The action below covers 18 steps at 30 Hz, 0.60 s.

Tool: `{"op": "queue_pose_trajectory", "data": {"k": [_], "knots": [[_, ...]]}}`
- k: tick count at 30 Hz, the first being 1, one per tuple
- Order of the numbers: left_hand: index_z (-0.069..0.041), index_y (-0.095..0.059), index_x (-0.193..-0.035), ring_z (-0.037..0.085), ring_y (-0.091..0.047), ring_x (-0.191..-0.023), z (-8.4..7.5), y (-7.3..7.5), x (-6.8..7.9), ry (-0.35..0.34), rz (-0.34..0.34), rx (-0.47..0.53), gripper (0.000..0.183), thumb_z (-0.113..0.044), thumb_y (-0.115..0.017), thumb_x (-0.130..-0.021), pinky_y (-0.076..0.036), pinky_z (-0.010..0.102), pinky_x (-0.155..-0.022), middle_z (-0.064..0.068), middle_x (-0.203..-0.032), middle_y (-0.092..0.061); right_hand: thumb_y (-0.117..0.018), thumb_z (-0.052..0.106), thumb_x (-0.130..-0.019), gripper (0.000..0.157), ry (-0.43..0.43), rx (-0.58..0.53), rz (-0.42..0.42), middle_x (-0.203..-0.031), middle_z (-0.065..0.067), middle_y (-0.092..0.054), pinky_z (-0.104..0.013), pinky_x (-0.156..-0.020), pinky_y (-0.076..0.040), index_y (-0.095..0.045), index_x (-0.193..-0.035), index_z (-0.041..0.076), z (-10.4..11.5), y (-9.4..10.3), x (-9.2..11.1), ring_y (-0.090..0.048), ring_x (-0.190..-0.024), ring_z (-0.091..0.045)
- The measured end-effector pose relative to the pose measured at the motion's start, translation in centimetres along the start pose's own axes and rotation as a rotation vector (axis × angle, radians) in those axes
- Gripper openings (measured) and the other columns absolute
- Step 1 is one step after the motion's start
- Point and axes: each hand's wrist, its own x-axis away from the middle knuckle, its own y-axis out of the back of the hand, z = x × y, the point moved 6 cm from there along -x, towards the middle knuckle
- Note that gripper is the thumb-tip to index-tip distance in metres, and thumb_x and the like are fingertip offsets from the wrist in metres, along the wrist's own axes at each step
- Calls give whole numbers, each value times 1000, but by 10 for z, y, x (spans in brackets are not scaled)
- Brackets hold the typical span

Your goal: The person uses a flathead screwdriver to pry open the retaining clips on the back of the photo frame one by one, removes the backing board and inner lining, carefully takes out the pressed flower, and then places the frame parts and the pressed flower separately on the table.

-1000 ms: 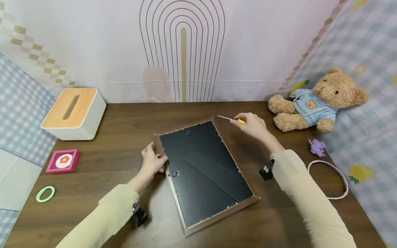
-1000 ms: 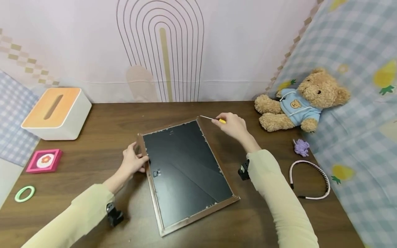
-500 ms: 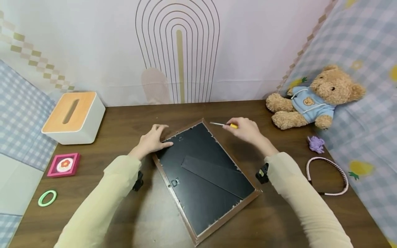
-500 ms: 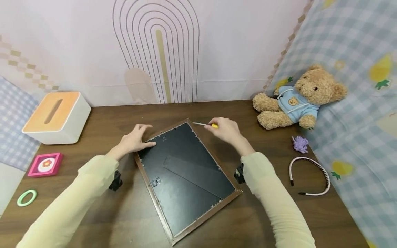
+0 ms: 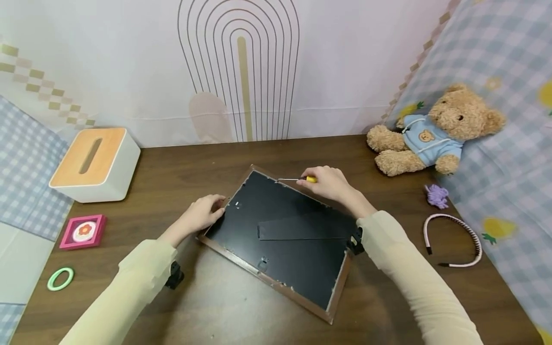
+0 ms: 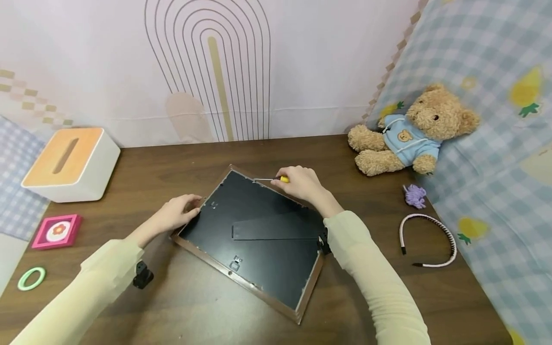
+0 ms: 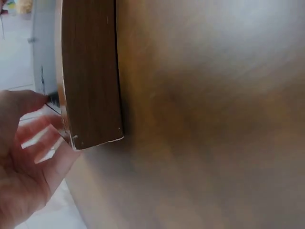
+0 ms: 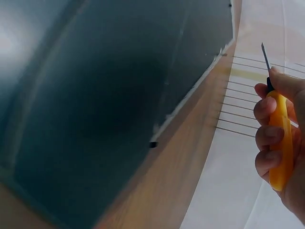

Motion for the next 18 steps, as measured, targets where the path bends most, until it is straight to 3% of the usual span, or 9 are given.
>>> {"op": "queue_pose_trajectory", "data": {"k": [4,7,13,18], "knots": [[12,-55,-116,36,-60,-92,-1,1,21,29,-81,43,35,-4,-57,-85,-49,50,-82,24,-100,-62,-55,41,-91,33,5,-5,6,-84,-4,-69,-25,-51,-35,-69,-106,14,4,2,-1,-52,-61,-15],[14,-54,-115,38,-59,-94,-1,1,35,103,-115,61,35,-3,-56,-85,-48,52,-84,27,-102,-61,-55,41,-91,33,15,-1,14,-80,-3,-69,-25,-52,-37,-69,-106,14,9,1,-5,-54,-60,-14],[16,-48,-121,46,-54,-107,-5,-4,54,264,-122,99,40,-6,-52,-88,-43,58,-90,33,-113,-55,-56,41,-91,32,82,41,12,-75,-1,-65,-24,-50,-32,-69,-105,15,28,0,-14,-49,-60,-13],[22,-36,-126,52,-53,-104,-14,-16,66,351,-125,124,48,-7,-47,-90,-43,61,-88,41,-122,-42,-56,42,-90,32,101,33,21,-74,-1,-63,-24,-51,-31,-69,-105,16,39,-4,-17,-47,-59,-14]]}}
